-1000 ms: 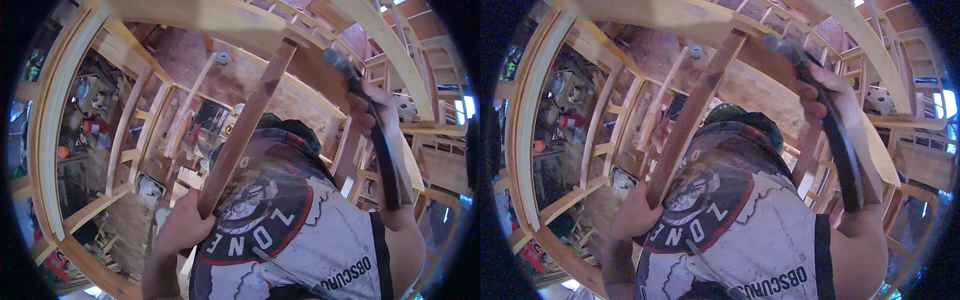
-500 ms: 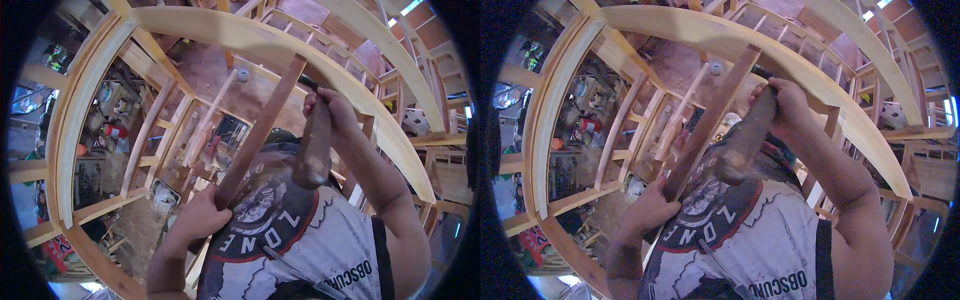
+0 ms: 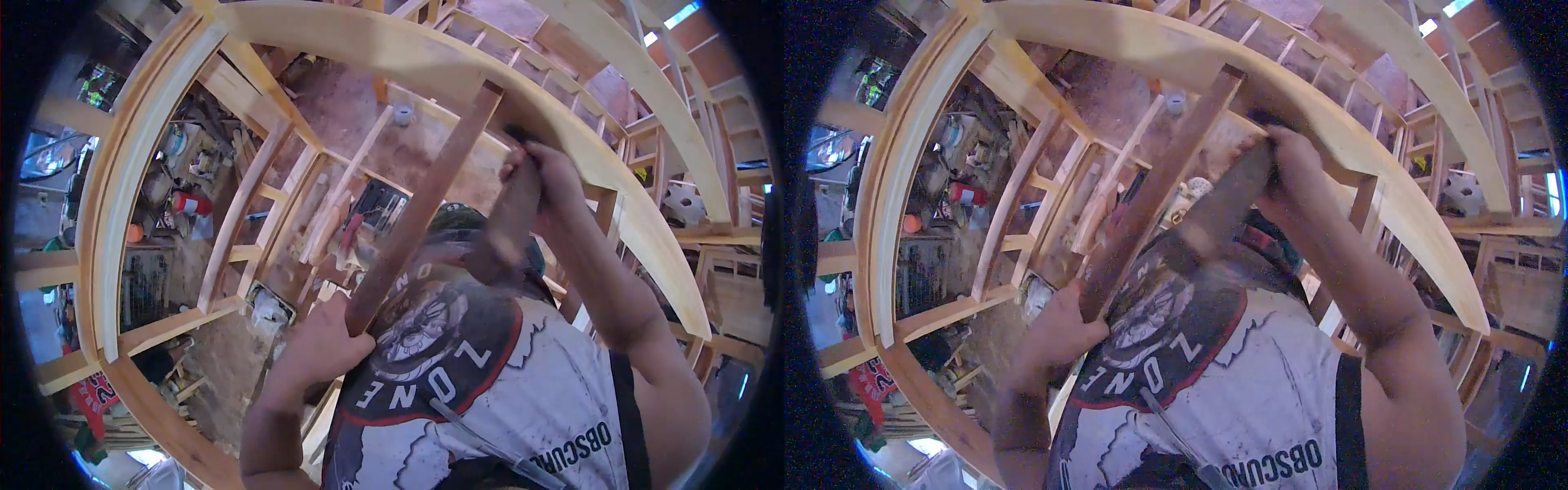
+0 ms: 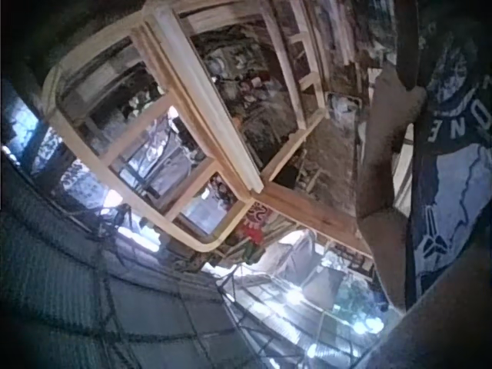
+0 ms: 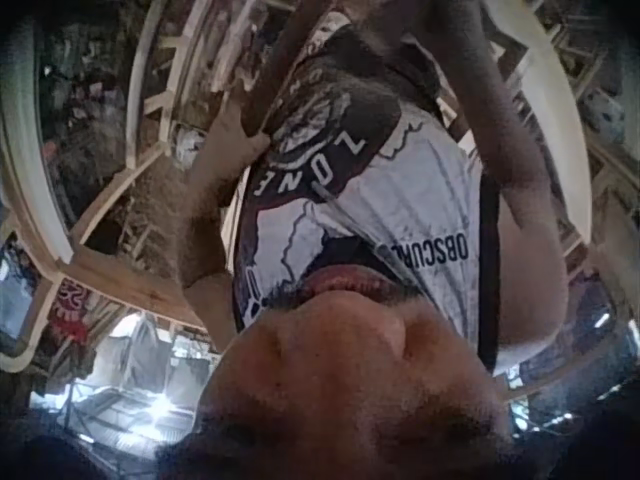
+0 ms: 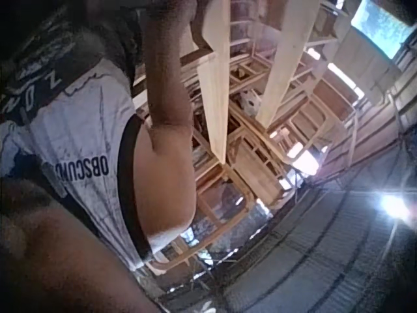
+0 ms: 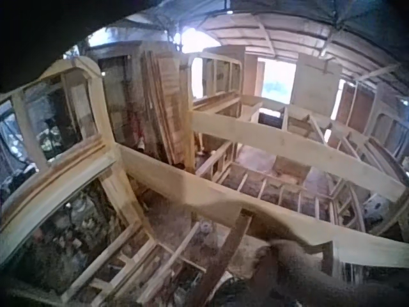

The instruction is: The person measures and marks a wooden board with a tape measure and pen, cuts it with a power saw, fits it into a wooden frame, and hammers it into place using a hammer.

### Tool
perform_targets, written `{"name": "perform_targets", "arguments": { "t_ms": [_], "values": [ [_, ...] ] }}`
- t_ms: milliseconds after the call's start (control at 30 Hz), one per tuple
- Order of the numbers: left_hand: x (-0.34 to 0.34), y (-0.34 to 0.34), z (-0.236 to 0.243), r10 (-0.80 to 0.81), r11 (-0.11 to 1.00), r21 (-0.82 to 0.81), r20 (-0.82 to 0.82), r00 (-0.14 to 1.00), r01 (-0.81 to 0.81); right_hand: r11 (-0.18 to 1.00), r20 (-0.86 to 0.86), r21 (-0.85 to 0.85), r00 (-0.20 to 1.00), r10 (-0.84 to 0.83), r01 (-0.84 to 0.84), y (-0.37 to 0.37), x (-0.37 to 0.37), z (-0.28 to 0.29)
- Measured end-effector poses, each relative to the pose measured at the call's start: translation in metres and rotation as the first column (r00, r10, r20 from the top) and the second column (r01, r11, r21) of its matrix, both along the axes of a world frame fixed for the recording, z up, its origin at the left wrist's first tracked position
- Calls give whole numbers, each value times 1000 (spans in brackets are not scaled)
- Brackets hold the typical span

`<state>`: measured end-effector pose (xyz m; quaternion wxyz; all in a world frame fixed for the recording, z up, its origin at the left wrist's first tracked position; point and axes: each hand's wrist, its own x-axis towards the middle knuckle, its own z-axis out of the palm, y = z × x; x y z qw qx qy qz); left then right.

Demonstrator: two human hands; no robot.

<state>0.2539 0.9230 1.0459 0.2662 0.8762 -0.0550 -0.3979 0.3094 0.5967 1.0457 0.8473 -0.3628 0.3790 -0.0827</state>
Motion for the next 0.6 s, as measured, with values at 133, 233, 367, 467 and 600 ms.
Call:
{"name": "perform_targets", "arguments": {
  "t_ms": [133, 233, 367, 467, 600],
  "values": [
    [-2, 6, -9, 11, 999, -40, 7, 1000, -11, 959, 23, 118, 967, 255, -256, -14, 9, -12],
    [-5, 9, -16, 2, 999, -36, 77, 997, 1, 991, -7, 86, 994, 105, -104, -12, 4, -9],
    [4, 1, 0, 18, 998, -68, 12, 1000, -17, 944, 62, 87, 948, 313, -318, -6, 18, -3],
    [8, 8, -7, 1, 1000, -30, -5, 1000, -2, 970, 27, 32, 970, 242, -243, -8, 15, -5],
    [11, 3, -3, -38, 999, -2, 6, 999, 38, 989, 0, 28, 989, 145, -145, 9, 9, 10]
  ]
}}
